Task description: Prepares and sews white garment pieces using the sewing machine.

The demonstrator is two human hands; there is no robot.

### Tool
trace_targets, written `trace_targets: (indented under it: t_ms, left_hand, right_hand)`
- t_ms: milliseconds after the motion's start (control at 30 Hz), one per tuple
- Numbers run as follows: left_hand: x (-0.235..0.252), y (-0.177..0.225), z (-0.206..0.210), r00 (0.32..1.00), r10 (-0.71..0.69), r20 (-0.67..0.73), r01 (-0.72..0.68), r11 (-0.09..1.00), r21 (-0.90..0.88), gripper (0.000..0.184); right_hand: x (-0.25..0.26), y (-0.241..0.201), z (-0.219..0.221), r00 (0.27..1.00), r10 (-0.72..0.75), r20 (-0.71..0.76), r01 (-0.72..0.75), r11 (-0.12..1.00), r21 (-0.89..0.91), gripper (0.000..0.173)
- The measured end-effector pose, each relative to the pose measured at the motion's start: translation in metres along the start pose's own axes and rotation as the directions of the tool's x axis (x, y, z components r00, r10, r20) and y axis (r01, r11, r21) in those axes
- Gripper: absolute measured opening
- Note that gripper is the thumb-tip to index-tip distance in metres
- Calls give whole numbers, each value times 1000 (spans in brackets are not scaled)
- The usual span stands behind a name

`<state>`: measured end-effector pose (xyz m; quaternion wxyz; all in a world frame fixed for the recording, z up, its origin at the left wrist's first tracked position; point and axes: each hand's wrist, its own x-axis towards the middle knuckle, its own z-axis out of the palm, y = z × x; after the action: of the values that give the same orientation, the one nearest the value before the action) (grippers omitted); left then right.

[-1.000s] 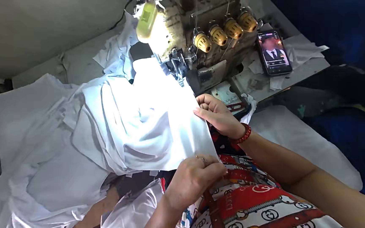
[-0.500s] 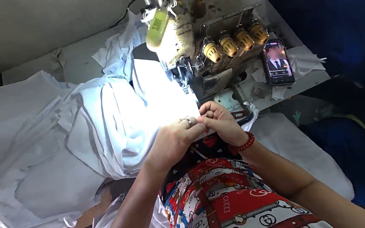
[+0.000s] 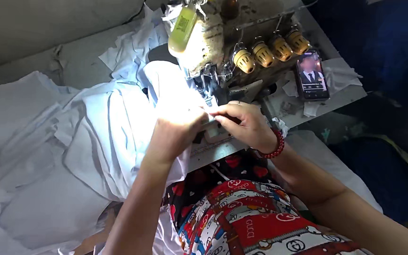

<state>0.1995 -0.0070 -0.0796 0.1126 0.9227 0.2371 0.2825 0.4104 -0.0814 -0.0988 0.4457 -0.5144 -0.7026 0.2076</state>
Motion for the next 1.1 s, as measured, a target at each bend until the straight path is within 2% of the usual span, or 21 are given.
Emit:
trace_targets:
  t_ms: [100, 200, 300, 367, 467, 567, 667, 800, 900, 1033, 1100]
  left_hand:
    - [10, -18, -5, 999, -50, 4, 50, 998, -28, 23]
    - [20, -18, -11, 986, -164, -14, 165, 985, 53, 27]
    - [25, -9, -14, 940, -339, -33, 341, 937, 74, 31]
    - [21, -7, -13, 914, -401, -60, 403, 914, 43, 26]
    - [-2, -3, -16, 885, -434, -171, 443, 896, 18, 15]
    - [-39, 12, -17, 822, -499, -273, 526, 850, 29, 19]
    - [-69, 41, -9, 777, -564, -281, 583, 812, -20, 27]
    - [-74, 81, 4, 816, -537, -214, 542, 840, -42, 24]
    - [-58, 85, 10, 869, -449, -209, 464, 886, 24, 24]
    - [-31, 79, 21, 917, -344, -203, 374, 918, 132, 20]
    - [-24, 76, 23, 937, -300, -179, 321, 942, 102, 20]
  right_hand:
    - [0, -2, 0, 1000, -1, 9, 1, 998, -62, 23]
    - [-6, -1, 2, 1000, -9, 12, 10, 1000, -30, 22]
    - [-13, -4, 4, 999, -41, 24, 40, 999, 10, 20]
    - [-16, -7, 8, 995, -96, 36, 94, 994, 57, 17]
    - [-19, -13, 15, 981, -186, 51, 177, 974, 142, 14]
    - [-24, -16, 26, 973, -221, 64, 207, 961, 184, 19]
    - [-25, -18, 32, 949, -285, 135, 254, 944, 209, 29]
    - [-21, -15, 28, 907, -370, 200, 332, 923, 196, 26]
    - [-17, -3, 12, 940, -302, 157, 292, 953, 84, 16]
    - [-16, 9, -12, 976, -201, 89, 203, 979, -15, 18]
    - [-22, 9, -16, 983, -174, 57, 175, 985, -10, 18]
